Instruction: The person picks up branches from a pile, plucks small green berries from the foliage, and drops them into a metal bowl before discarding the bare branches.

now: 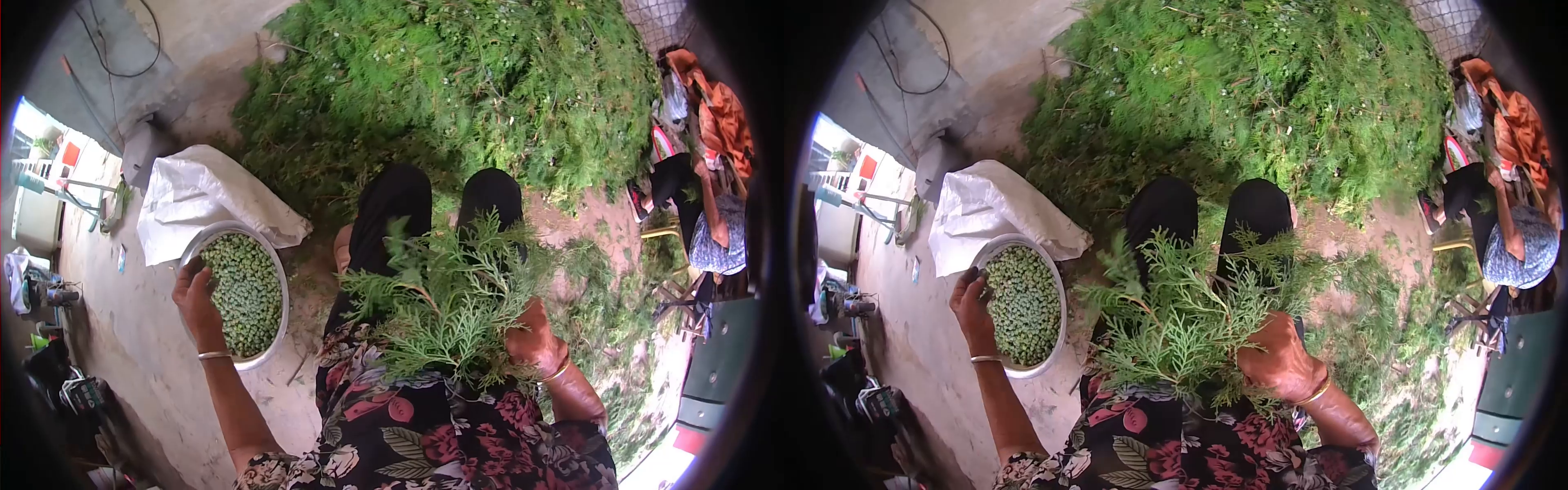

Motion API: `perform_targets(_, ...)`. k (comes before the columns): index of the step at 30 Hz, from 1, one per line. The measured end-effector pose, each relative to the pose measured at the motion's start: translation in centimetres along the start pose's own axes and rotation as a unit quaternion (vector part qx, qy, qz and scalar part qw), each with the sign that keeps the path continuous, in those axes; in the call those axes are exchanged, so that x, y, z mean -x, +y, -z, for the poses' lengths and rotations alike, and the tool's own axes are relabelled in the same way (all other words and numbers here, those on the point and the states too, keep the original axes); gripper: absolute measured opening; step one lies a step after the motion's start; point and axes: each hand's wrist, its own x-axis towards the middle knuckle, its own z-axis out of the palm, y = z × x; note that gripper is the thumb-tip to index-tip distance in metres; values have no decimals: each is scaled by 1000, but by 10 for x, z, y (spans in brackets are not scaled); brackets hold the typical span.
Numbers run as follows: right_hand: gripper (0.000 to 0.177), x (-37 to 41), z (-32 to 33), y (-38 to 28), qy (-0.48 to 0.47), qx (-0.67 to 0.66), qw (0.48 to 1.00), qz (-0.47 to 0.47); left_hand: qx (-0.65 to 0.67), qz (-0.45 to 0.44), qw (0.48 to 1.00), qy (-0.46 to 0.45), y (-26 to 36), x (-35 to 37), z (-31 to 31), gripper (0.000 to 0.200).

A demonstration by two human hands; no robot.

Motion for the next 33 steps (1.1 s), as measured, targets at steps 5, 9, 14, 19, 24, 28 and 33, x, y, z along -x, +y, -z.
perform_targets(5,20,3,2,1,-17,12,1000,-9,-648,-156,720,191,2,11,10,55)
perform_targets(9,12,37,1,3,-95,-22,991,-88,-720,-273,605,202,-7,8,19,49)
perform_targets(14,22,44,-1,6,-111,15,991,-71,-362,-156,915,-84,43,42,-87,26)
perform_targets(19,22,22,-13,2,-23,-11,998,-61,-66,-8,900,-431,51,83,-191,22)
perform_targets(24,23,-9,5,-9,-58,-52,996,-46,230,-81,831,-500,38,109,-224,24)
perform_targets(28,26,-18,5,-11,-37,-36,998,-34,137,96,820,-547,43,103,-199,18)
perform_targets(33,25,-18,-2,-13,-31,-11,999,-6,287,204,789,-504,50,114,-210,19)
